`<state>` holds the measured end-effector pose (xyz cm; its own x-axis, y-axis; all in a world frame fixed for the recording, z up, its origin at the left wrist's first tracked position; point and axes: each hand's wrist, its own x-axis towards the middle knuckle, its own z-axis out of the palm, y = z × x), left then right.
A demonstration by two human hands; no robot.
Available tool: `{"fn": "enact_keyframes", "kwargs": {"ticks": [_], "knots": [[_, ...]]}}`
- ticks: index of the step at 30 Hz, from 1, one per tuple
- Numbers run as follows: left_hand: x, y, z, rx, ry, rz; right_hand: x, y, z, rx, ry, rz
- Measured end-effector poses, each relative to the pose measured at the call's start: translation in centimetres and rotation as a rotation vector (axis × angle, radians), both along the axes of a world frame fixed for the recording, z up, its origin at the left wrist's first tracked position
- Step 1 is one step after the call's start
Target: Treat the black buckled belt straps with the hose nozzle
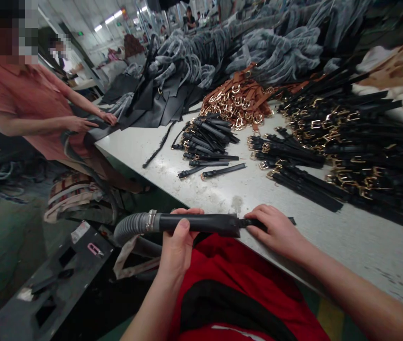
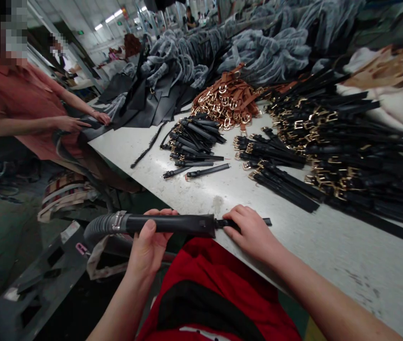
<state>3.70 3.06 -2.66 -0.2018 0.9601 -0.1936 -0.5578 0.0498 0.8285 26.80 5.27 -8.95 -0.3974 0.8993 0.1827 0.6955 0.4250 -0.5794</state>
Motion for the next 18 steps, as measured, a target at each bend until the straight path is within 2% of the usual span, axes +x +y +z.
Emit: {"fn": "enact_keyframes", "kwargs": {"ticks": [3, 8, 11, 18], "knots": [[0.6, 0.1, 0.6, 0.04, 0.035, 0.011, -0.1, 0.0, 0.1, 0.012, -0.003, 0.004], [2.1, 0.7, 1.5, 0.053, 0.082, -0.073, -0.2, -0.1, 0.4, 0.02, -0.004, -0.017], [2.4, 0.9, 1.8, 0.06, 0.118, -0.071, -0.2, -0.1, 0.3, 0.024, 0.0, -0.019], [2.8, 0.8, 2.5, 0.056, 0.244, -0.126, -0.3, -0.2, -0.3, 0.027, 0.06, -0.138]]}}
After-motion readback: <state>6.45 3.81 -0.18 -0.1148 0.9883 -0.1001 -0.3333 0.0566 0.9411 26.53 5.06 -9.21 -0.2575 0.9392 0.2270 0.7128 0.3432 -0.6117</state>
